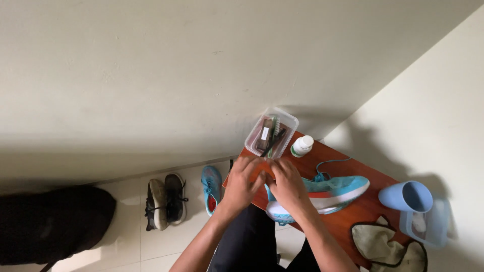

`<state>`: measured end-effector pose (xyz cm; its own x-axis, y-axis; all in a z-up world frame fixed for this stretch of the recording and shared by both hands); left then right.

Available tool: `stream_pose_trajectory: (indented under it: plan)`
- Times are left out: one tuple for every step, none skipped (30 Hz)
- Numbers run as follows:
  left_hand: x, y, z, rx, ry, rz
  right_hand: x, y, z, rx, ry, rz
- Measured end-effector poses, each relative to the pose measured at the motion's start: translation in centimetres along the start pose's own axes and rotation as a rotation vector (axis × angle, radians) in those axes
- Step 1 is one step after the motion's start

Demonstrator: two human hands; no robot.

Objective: A person is repairing or cleaning a blue running shoe by applying a liquid substance to the midsole with a small brush and wiping it with a cloth.

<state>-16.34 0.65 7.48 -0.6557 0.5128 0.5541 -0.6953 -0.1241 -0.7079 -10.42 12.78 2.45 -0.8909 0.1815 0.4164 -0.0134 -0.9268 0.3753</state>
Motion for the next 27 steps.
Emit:
stream_pose_trajectory:
  plan:
    - [0.2, 0.4, 0.1, 0.002, -0.007, 0.005, 1.2, 1.0, 1.0, 0.001, 0.005, 0.007]
    - [0.3, 1.3, 0.2, 0.163, -0.007, 0.06, 2.0, 1.1, 0.6, 0.039, 0.191, -0.128]
    - [0.4, 2.2, 0.4, 0.324, -0.006, 0.116, 2.4, 1.2, 0.3, 0.075, 0.376, -0.264]
    - [0.5, 2.1, 0.3, 0.323, -0.009, 0.119, 2.9, 0.9, -0.2, 0.073, 0.379, -0.261]
    - [0.5, 2.7, 0.0, 0.33, 0.022, 0.201, 2.8, 0.0, -1.1, 0.102, 0.451, -0.355]
    - [0.5, 3.2, -0.5, 0.333, 0.055, 0.281, 2.7, -1.0, -1.9, 0.13, 0.52, -0.452]
    - [-0.1, 4.4, -1.4, 0.329, 0.054, 0.282, 2.9, -1.5, -2.5, 0.125, 0.521, -0.453]
    - [-0.9, 5.8, -2.5, 0.35, 0.074, 0.306, 2.7, -2.1, -3.1, 0.157, 0.524, -0.493]
    - [-1.6, 7.2, -3.7, 0.371, 0.094, 0.33, 2.6, -2.9, -3.7, 0.188, 0.526, -0.534]
    - [-1.5, 6.9, -3.9, 0.365, 0.101, 0.327, 2.7, -3.0, -3.7, 0.185, 0.524, -0.543]
    - [-1.5, 7.0, -4.4, 0.339, 0.138, 0.388, 2.7, -3.4, -3.8, 0.211, 0.524, -0.589]
    - [-1.7, 7.2, -4.8, 0.313, 0.177, 0.448, 2.6, -3.7, -3.8, 0.238, 0.523, -0.637]
    - [-2.1, 6.9, -5.2, 0.307, 0.185, 0.445, 3.0, -2.3, -2.1, 0.236, 0.52, -0.647]
    - [-2.3, 7.2, -5.2, 0.226, 0.134, 0.519, 3.6, -1.2, -0.4, 0.27, 0.503, -0.703]
    - [-2.7, 7.4, -5.2, 0.143, 0.083, 0.591, 4.1, -0.1, 1.4, 0.305, 0.486, -0.759]
    - [-2.8, 7.3, -5.5, 0.142, 0.088, 0.589, 4.1, 0.2, 1.8, 0.305, 0.483, -0.764]
    - [-3.0, 7.2, -5.6, 0.069, 0.034, 0.605, 4.2, 0.3, 2.4, 0.346, 0.444, -0.798]
    - [-3.3, 7.1, -5.7, -0.004, -0.014, 0.62, 4.1, 0.4, 3.1, 0.387, 0.401, -0.836]
    - [-3.4, 6.3, -5.6, -0.006, -0.003, 0.616, 3.5, -0.3, 2.5, 0.388, 0.394, -0.846]
    - [-3.1, 5.5, -5.5, -0.035, -0.032, 0.609, 3.3, -1.0, 2.0, 0.444, 0.353, -0.858]
    - [-2.9, 4.8, -5.3, -0.064, -0.061, 0.603, 3.2, -1.7, 1.6, 0.501, 0.311, -0.87]
    - [-3.0, 4.4, -5.4, -0.066, -0.053, 0.6, 2.9, -2.3, 1.5, 0.5, 0.305, -0.877]
    - [-3.1, 4.0, -5.5, -0.083, -0.055, 0.609, 2.6, -2.8, 1.5, 0.521, 0.294, -0.879]
    - [-2.9, 3.7, -5.5, -0.099, -0.06, 0.614, 2.6, -3.3, 1.4, 0.543, 0.281, -0.876]
    - [-2.7, 3.5, -5.7, -0.101, -0.054, 0.607, 2.4, -4.1, 0.9, 0.543, 0.272, -0.88]
    - [-2.8, 3.3, -5.7, -0.11, -0.052, 0.61, 2.1, -4.7, 0.4, 0.577, 0.241, -0.876]
    - [-2.9, 3.0, -5.8, -0.119, -0.05, 0.614, 1.8, -5.3, 0.0, 0.611, 0.211, -0.872]
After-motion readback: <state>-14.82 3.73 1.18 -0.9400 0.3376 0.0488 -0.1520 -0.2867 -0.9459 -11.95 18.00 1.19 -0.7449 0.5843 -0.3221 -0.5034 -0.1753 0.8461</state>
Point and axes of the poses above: each hand's wrist, its own x-axis towards the middle knuckle, its own z-axis out of the back of the hand, y = z × x, the point moved 8 cm from there along x, towards the middle knuckle, and after that the axes turned 5 degrees about -y, right-handed, at the moved point
